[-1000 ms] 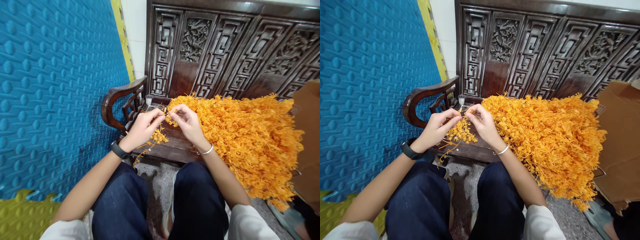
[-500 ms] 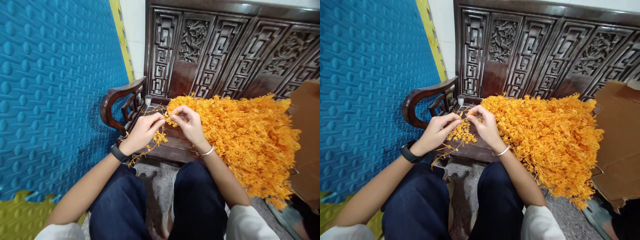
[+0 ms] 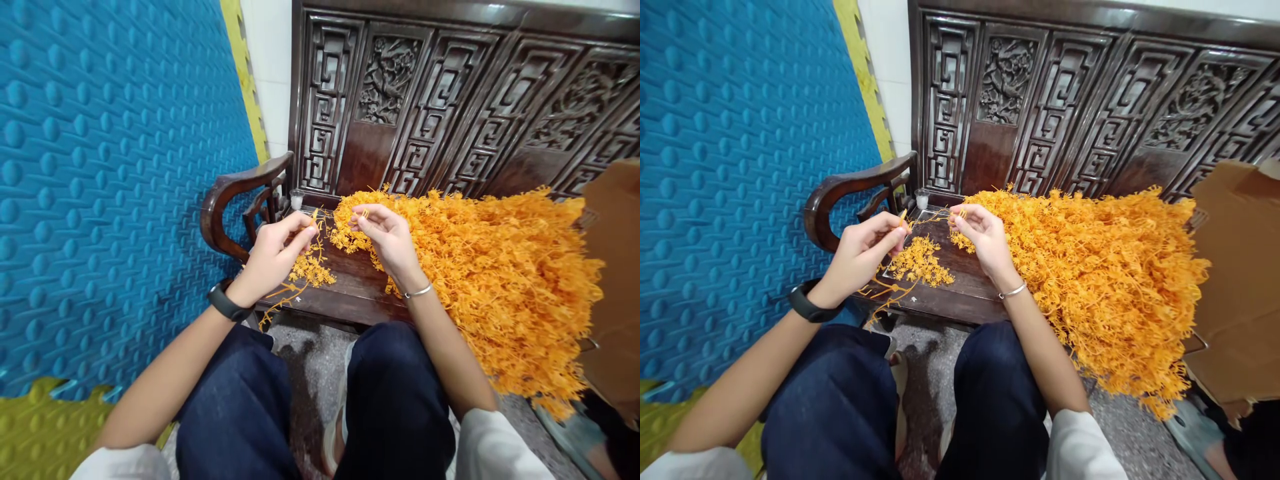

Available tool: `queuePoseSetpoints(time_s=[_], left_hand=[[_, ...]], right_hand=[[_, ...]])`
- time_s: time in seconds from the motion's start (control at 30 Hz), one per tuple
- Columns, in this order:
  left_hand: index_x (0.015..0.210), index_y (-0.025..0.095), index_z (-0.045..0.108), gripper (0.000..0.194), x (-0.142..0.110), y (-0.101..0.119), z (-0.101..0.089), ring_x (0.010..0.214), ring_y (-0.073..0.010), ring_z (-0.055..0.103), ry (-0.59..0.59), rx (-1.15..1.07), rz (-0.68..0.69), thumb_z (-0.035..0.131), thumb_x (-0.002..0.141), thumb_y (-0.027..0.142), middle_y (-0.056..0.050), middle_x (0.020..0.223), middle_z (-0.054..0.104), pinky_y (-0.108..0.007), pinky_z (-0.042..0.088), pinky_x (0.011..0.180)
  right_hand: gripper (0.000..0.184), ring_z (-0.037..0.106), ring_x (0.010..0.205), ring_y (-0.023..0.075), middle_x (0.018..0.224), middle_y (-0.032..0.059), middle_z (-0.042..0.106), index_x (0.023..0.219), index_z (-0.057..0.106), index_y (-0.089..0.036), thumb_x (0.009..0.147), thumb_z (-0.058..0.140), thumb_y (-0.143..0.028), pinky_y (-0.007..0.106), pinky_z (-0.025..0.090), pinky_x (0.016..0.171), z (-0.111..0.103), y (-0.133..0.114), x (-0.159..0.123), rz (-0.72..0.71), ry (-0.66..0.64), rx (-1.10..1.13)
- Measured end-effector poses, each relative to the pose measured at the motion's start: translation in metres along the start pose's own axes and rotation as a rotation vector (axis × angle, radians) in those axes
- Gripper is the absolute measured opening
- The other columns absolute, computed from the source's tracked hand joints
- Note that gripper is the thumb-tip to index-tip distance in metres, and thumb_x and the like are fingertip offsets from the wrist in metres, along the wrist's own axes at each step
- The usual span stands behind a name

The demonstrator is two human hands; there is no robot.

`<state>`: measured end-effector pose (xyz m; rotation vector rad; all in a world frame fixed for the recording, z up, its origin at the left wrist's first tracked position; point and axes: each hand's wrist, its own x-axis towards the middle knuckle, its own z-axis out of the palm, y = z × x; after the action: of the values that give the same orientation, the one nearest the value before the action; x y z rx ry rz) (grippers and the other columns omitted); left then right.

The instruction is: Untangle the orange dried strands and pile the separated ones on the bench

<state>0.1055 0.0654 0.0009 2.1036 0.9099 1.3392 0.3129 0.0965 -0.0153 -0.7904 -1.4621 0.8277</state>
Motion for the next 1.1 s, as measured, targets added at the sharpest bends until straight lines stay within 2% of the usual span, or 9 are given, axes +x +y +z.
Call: queuePoseSetpoints(time_s=[0.2, 0.43, 0.57, 0.73, 0.97, 1.1], left_hand=[[0.084, 0.016, 0.057, 0.017, 0.002, -0.003, 0.001, 0.063, -0.0102, 0.052, -0.006, 0.027, -0.014, 0.051, 0.088, 0.031, 0.0, 0.069, 0.056, -0.021, 0.042, 0.058], [0.082, 0.015, 0.058, 0.017, 0.003, -0.005, 0.0, 0.065, -0.0099, 0.054, -0.011, 0.037, -0.032, 0.051, 0.087, 0.03, 0.0, 0.072, 0.059, -0.02, 0.044, 0.061], [0.081, 0.015, 0.059, 0.018, 0.003, -0.007, -0.001, 0.064, -0.0095, 0.053, -0.017, 0.033, -0.041, 0.052, 0.087, 0.03, 0.0, 0.072, 0.059, -0.02, 0.043, 0.061], [0.081, 0.015, 0.06, 0.018, 0.004, -0.009, -0.002, 0.064, -0.0103, 0.053, -0.028, 0.037, -0.041, 0.052, 0.087, 0.031, -0.001, 0.071, 0.059, -0.021, 0.043, 0.061], [0.083, 0.016, 0.059, 0.018, 0.004, -0.008, -0.002, 0.062, -0.0108, 0.054, -0.047, 0.015, -0.058, 0.052, 0.087, 0.032, 0.0, 0.069, 0.058, -0.022, 0.044, 0.06], [0.087, 0.017, 0.055, 0.016, 0.005, -0.01, -0.002, 0.06, -0.0112, 0.055, -0.062, -0.03, -0.073, 0.051, 0.088, 0.032, 0.001, 0.066, 0.057, -0.023, 0.044, 0.059]], right_hand=[[0.026, 0.065, 0.093, 0.0166, 0.098, 0.0048, 0.068, 0.095, 0.065, -0.021, 0.073, 0.07, -0.033, 0.037, 0.054, 0.088, -0.002, 0.003, 0.0, 0.093, -0.11, 0.005], [0.038, 0.068, 0.074, 0.0153, 0.073, -0.0002, 0.068, 0.091, 0.058, -0.019, 0.062, 0.079, -0.033, 0.034, 0.055, 0.077, -0.002, 0.018, 0.005, 0.238, -0.101, 0.062], [0.036, 0.066, 0.07, 0.014, 0.071, 0.0001, 0.067, 0.083, 0.058, -0.018, 0.06, 0.079, -0.035, 0.032, 0.054, 0.073, -0.001, 0.027, 0.008, 0.264, -0.105, 0.051], [0.03, 0.062, 0.067, 0.0122, 0.074, 0.0011, 0.066, 0.083, 0.064, -0.017, 0.061, 0.077, -0.032, 0.03, 0.053, 0.07, -0.003, 0.041, 0.011, 0.246, -0.132, -0.07], [0.023, 0.061, 0.068, 0.0122, 0.072, 0.0015, 0.067, 0.08, 0.069, -0.014, 0.061, 0.076, -0.025, 0.034, 0.052, 0.078, -0.006, 0.069, 0.02, 0.31, -0.138, -0.159], [0.025, 0.064, 0.079, 0.0146, 0.082, 0.0045, 0.07, 0.083, 0.069, -0.014, 0.06, 0.077, -0.021, 0.038, 0.05, 0.088, -0.005, 0.079, 0.022, 0.326, -0.109, -0.167]])
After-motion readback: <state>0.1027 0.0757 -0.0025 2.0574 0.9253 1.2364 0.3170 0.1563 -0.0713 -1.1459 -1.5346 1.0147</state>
